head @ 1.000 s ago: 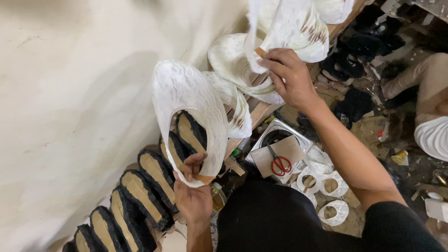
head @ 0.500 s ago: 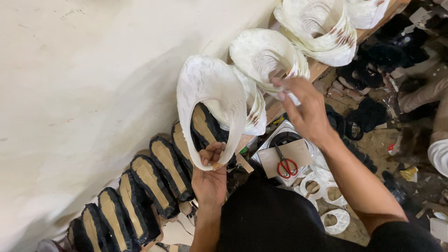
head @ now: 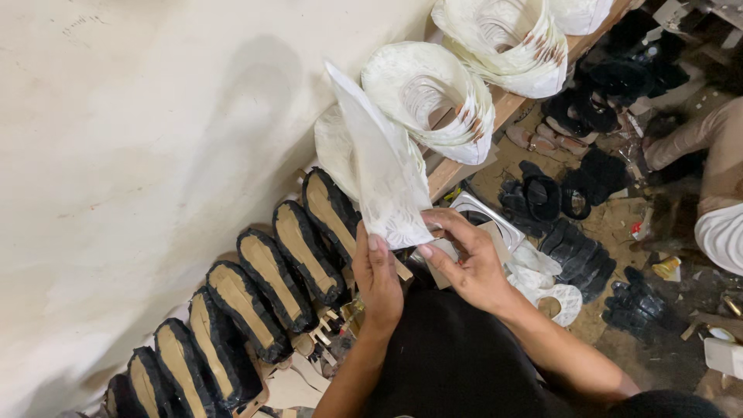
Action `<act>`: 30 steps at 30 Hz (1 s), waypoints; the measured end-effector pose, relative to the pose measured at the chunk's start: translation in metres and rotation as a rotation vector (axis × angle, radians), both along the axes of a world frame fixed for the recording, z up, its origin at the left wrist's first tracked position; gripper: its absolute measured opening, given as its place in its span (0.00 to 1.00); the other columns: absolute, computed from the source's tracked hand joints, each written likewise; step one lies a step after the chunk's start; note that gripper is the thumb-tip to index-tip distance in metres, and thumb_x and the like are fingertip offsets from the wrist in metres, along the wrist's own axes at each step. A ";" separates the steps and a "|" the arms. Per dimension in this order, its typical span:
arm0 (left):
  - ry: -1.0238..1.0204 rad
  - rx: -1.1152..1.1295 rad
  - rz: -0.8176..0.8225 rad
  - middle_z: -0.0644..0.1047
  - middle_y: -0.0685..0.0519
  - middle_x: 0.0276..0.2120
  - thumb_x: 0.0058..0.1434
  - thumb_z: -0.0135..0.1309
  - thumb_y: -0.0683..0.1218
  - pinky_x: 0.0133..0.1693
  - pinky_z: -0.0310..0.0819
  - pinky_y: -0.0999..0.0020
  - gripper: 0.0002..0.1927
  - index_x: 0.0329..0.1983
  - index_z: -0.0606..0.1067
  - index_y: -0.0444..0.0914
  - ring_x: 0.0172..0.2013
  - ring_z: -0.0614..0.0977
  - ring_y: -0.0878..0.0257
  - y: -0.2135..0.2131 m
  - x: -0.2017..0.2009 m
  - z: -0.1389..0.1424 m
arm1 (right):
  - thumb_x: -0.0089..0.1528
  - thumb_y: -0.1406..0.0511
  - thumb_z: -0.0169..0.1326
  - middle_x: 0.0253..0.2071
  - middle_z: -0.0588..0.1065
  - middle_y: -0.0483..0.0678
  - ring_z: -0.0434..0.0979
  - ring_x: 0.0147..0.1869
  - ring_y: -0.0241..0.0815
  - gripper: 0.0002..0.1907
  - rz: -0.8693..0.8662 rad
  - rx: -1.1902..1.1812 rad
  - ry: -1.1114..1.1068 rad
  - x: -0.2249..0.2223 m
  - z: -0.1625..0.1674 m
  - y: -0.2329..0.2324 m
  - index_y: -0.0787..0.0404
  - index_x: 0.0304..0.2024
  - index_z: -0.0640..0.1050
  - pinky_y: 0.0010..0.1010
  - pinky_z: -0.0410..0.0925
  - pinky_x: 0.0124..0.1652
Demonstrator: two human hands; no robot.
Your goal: The person picks white lace shoe upper pieces one at a time from a pile on the floor, separates and aligns each piece by hand, and stacks them on a wooden rack beside the work area. The person continues handling the lace uppers and arranging them in the stack throughout the clip.
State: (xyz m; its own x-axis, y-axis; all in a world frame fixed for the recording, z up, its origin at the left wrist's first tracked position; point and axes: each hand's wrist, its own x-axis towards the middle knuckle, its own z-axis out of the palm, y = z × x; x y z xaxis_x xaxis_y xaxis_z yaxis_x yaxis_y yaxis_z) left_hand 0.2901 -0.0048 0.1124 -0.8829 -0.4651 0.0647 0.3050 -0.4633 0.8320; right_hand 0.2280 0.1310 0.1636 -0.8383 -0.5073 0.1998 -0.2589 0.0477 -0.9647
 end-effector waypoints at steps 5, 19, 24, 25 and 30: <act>-0.030 -0.332 0.043 0.71 0.49 0.53 0.81 0.39 0.45 0.52 0.67 0.71 0.16 0.55 0.71 0.27 0.48 0.72 0.65 0.003 0.006 0.014 | 0.66 0.69 0.57 0.56 0.77 0.52 0.76 0.59 0.39 0.17 0.054 -0.138 -0.186 0.006 -0.027 0.014 0.69 0.57 0.76 0.29 0.69 0.58; -0.112 -0.481 -0.068 0.68 0.47 0.63 0.71 0.45 0.39 0.63 0.65 0.69 0.14 0.58 0.72 0.32 0.63 0.72 0.59 0.007 0.034 0.041 | 0.67 0.69 0.57 0.45 0.79 0.48 0.76 0.44 0.33 0.10 -0.370 -0.011 0.139 -0.035 -0.038 0.044 0.69 0.50 0.80 0.21 0.67 0.42; -0.283 -0.467 -0.406 0.77 0.48 0.52 0.67 0.49 0.34 0.54 0.71 0.70 0.11 0.50 0.76 0.33 0.53 0.79 0.60 0.012 0.054 -0.015 | 0.70 0.74 0.53 0.50 0.75 0.57 0.75 0.52 0.48 0.11 -0.521 0.063 0.625 -0.177 -0.015 0.082 0.71 0.54 0.78 0.34 0.68 0.51; -0.286 -0.530 -0.432 0.78 0.48 0.51 0.66 0.50 0.34 0.55 0.72 0.70 0.10 0.49 0.77 0.33 0.53 0.81 0.59 0.015 0.062 -0.033 | 0.71 0.75 0.53 0.48 0.75 0.58 0.76 0.51 0.53 0.10 -0.537 0.147 0.718 -0.214 -0.009 0.092 0.71 0.54 0.78 0.35 0.68 0.49; -0.931 -0.504 -0.736 0.80 0.54 0.46 0.64 0.54 0.40 0.52 0.78 0.67 0.11 0.48 0.79 0.42 0.47 0.83 0.65 0.017 0.084 -0.156 | 0.66 0.78 0.55 0.54 0.74 0.59 0.73 0.59 0.61 0.11 -0.513 0.286 1.053 -0.379 -0.011 0.123 0.71 0.50 0.77 0.45 0.68 0.59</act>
